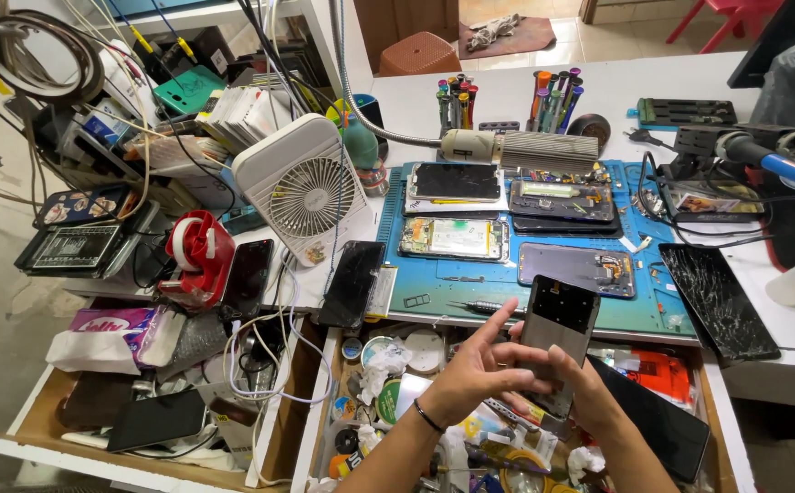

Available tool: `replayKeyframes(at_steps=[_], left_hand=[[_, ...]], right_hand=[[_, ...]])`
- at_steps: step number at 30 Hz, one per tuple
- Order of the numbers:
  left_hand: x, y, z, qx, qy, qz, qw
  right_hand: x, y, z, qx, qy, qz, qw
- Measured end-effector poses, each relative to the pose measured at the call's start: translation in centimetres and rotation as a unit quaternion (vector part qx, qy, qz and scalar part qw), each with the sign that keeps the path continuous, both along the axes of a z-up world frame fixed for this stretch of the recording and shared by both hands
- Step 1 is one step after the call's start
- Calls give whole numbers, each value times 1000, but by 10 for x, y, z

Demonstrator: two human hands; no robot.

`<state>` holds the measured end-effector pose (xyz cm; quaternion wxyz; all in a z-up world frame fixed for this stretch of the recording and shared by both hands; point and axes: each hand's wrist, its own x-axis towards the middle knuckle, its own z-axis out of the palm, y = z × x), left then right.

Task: The person disassembles a smartphone, removes the back cover, and handles the internal components. They then pick up a red and white packet, open it, and appear to apply a substance to the phone's interior before placing the packet down and handling another phone.

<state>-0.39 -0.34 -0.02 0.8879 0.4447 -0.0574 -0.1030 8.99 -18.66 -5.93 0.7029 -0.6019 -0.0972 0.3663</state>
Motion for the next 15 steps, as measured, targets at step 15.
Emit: replayKeyframes(at_steps=[15], left_hand=[[0, -17, 20, 278, -40, 212, 936]], right_hand=[[-2, 10, 11, 113, -77, -8, 991]])
